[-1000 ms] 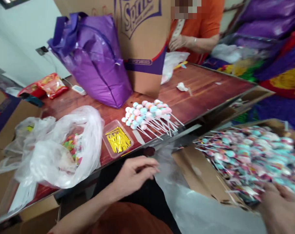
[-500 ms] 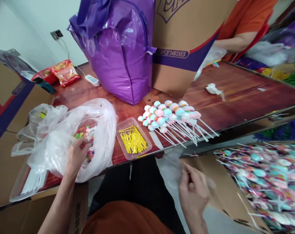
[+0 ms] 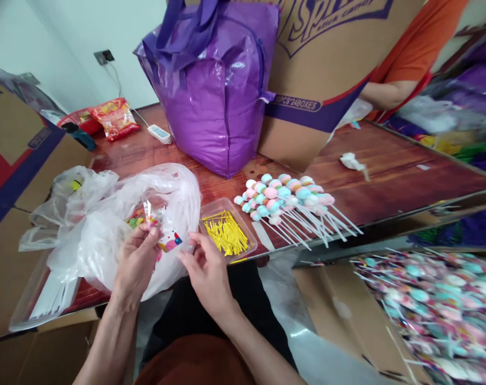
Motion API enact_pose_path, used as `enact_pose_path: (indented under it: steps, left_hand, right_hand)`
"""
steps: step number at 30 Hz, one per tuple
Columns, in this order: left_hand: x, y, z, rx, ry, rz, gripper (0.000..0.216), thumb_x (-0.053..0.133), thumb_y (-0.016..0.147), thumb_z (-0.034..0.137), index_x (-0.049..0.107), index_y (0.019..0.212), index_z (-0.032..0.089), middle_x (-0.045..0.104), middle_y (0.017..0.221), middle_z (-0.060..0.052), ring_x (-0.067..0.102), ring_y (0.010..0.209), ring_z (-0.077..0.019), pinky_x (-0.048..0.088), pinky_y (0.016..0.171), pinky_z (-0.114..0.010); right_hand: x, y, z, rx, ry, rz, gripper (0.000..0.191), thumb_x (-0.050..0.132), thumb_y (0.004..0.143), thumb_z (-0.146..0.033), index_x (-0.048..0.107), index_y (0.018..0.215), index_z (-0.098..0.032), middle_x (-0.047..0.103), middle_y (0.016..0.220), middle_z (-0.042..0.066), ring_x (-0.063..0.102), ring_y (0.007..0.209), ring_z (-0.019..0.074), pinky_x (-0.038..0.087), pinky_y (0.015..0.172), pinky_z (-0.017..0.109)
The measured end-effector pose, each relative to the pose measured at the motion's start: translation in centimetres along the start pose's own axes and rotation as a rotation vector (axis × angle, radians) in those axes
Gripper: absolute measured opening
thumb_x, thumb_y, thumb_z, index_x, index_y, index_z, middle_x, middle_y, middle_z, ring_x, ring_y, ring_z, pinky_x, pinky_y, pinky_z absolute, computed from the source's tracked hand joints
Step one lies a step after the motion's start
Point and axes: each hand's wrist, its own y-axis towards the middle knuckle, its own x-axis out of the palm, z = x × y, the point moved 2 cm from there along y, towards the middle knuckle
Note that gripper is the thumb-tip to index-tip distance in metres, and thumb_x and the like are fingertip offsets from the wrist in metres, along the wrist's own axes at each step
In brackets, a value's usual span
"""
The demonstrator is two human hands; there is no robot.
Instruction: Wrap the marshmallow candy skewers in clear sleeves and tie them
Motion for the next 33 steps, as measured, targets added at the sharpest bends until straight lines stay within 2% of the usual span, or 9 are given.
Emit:
enact_pose_path:
  steps: [3,8,12,18,22,25,28,30,33]
  left_hand:
    - [2.5,-1.4,-0.7,-0.122,-0.183,-0.072,0.026,0.089,0.062,0.023,0.070,0.078,0.017,0.068,0.077,0.001,0.061,0.071,-0.0094,0.051,0.068,-0.019]
    - [4.3,-1.8,-3.4,-0.334,-0.263,-0.064,0.030,0.094,0.052,0.021,0.076,0.076,0.015,0.075,0.083,-0.004,0.068,0.078,-0.0134,0.056,0.072,-0.021]
    - [5.8,-2.0,-5.1,-0.319,-0.256,-0.062,0.028,0.095,0.049,0.021,0.075,0.067,0.016,0.073,0.073,-0.001,0.067,0.069,-0.0112,0.055,0.068,-0.020]
    - [6.8,-2.7,-4.9,-0.381,-0.248,-0.163,0.027,0.088,0.064,0.035,0.074,0.077,0.015,0.071,0.079,-0.002,0.062,0.065,-0.0112,0.055,0.061,-0.023]
    - [6.2,-2.1,-4.8,-0.407,-0.248,-0.030,0.032,0.094,0.049,0.022,0.071,0.069,0.014,0.066,0.069,0.002,0.055,0.056,-0.0077,0.052,0.055,-0.021]
    - [6.5,-2.3,-5.0,-0.338,-0.283,-0.001,0.029,0.093,0.050,0.018,0.070,0.067,0.015,0.064,0.067,0.003,0.051,0.054,-0.0047,0.049,0.056,-0.017]
    - [7.1,-2.6,-5.1,-0.264,-0.281,-0.067,0.024,0.089,0.062,0.026,0.071,0.073,0.015,0.063,0.070,0.003,0.052,0.058,-0.0055,0.051,0.059,-0.018]
    - [7.3,-2.5,-5.2,-0.288,-0.258,-0.113,0.025,0.087,0.065,0.031,0.071,0.075,0.015,0.063,0.072,0.001,0.054,0.060,-0.0075,0.051,0.058,-0.020]
    - [7.1,-1.8,-5.3,-0.355,-0.221,-0.126,0.026,0.090,0.061,0.027,0.071,0.074,0.014,0.063,0.070,0.001,0.053,0.058,-0.0079,0.051,0.056,-0.020]
  right_hand:
    - [0.9,1.1,-0.2,0.162,0.237,0.052,0.021,0.072,0.079,-0.035,0.069,0.091,-0.018,0.066,0.080,0.002,0.056,0.067,0.0134,0.048,0.064,0.027]
    - [-1.5,1.2,-0.7,0.074,0.163,0.092,0.018,0.066,0.082,-0.030,0.060,0.071,-0.017,0.053,0.065,-0.003,0.046,0.063,0.0112,0.039,0.062,0.025]
    - [-3.5,0.9,-0.6,0.009,0.036,0.121,0.028,0.059,0.088,-0.035,0.052,0.067,-0.018,0.047,0.065,-0.003,0.041,0.064,0.0113,0.036,0.061,0.025]
    - [-6.0,1.2,-0.8,-0.105,-0.162,0.101,0.038,0.048,0.097,-0.038,0.041,0.065,-0.020,0.041,0.064,-0.003,0.038,0.062,0.0117,0.033,0.059,0.026]
    - [-7.3,1.4,-1.7,-0.221,-0.360,-0.019,0.035,0.048,0.098,-0.031,0.043,0.065,-0.020,0.047,0.068,-0.002,0.044,0.066,0.0126,0.034,0.064,0.027]
    - [-7.6,1.5,-1.8,-0.178,-0.360,0.017,0.033,0.050,0.097,-0.031,0.048,0.066,-0.020,0.049,0.067,-0.001,0.046,0.066,0.0132,0.035,0.064,0.027]
    - [-7.9,1.9,-1.3,-0.086,-0.276,0.057,0.036,0.050,0.097,-0.036,0.046,0.065,-0.021,0.045,0.063,-0.002,0.044,0.063,0.0136,0.034,0.060,0.027]
    - [-8.1,2.2,-1.3,-0.106,-0.301,0.017,0.038,0.048,0.098,-0.037,0.043,0.064,-0.021,0.043,0.064,-0.002,0.042,0.063,0.0132,0.034,0.059,0.026]
    - [-8.7,2.6,-1.6,-0.199,-0.419,-0.100,0.036,0.047,0.099,-0.032,0.042,0.065,-0.020,0.044,0.066,-0.003,0.042,0.064,0.0119,0.033,0.060,0.026]
